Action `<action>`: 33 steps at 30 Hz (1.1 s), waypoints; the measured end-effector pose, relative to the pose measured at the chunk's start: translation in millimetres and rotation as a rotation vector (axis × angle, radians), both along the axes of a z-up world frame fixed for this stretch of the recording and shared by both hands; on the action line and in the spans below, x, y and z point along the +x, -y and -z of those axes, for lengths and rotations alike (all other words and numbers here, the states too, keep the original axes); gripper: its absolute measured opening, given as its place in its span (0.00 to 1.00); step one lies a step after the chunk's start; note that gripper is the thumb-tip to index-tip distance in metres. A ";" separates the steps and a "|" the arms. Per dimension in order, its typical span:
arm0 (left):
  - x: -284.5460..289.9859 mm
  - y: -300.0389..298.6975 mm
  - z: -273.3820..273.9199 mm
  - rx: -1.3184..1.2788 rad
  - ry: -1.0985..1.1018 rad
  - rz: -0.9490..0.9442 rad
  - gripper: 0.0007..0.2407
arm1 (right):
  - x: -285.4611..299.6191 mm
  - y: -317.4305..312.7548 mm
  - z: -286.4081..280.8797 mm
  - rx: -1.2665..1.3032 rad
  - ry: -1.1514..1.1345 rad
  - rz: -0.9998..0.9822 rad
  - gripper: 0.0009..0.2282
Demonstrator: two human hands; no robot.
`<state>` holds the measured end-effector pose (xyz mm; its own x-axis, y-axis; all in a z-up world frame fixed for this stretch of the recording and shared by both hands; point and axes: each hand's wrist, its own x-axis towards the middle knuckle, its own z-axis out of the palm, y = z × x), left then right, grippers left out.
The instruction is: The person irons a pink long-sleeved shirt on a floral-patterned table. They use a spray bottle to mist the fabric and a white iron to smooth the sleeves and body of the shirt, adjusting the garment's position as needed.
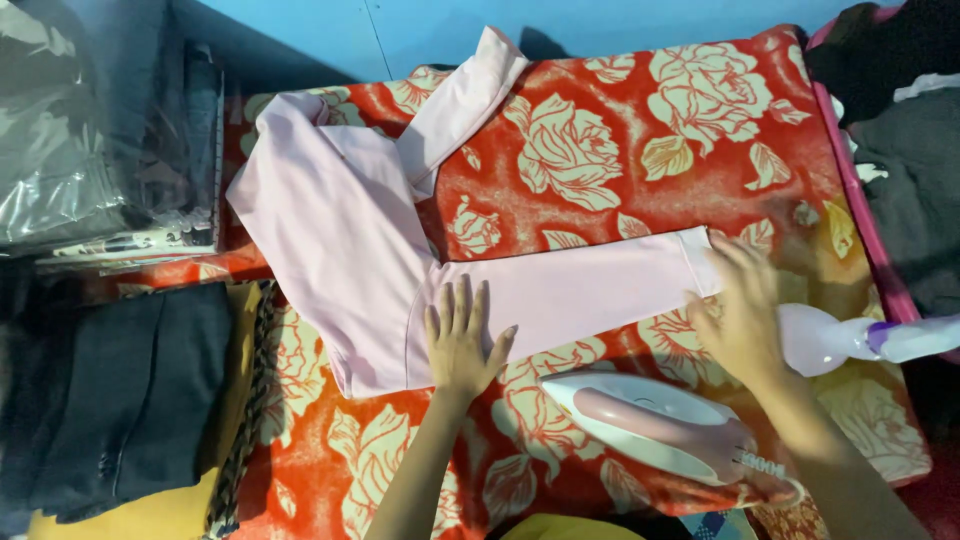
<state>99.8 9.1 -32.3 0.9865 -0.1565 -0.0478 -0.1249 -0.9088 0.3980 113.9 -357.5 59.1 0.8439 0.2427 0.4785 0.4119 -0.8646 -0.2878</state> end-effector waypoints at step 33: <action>-85.9 -14.5 13.5 -0.212 0.420 -0.640 0.24 | 5.6 36.8 -40.1 0.426 -0.961 -0.118 0.12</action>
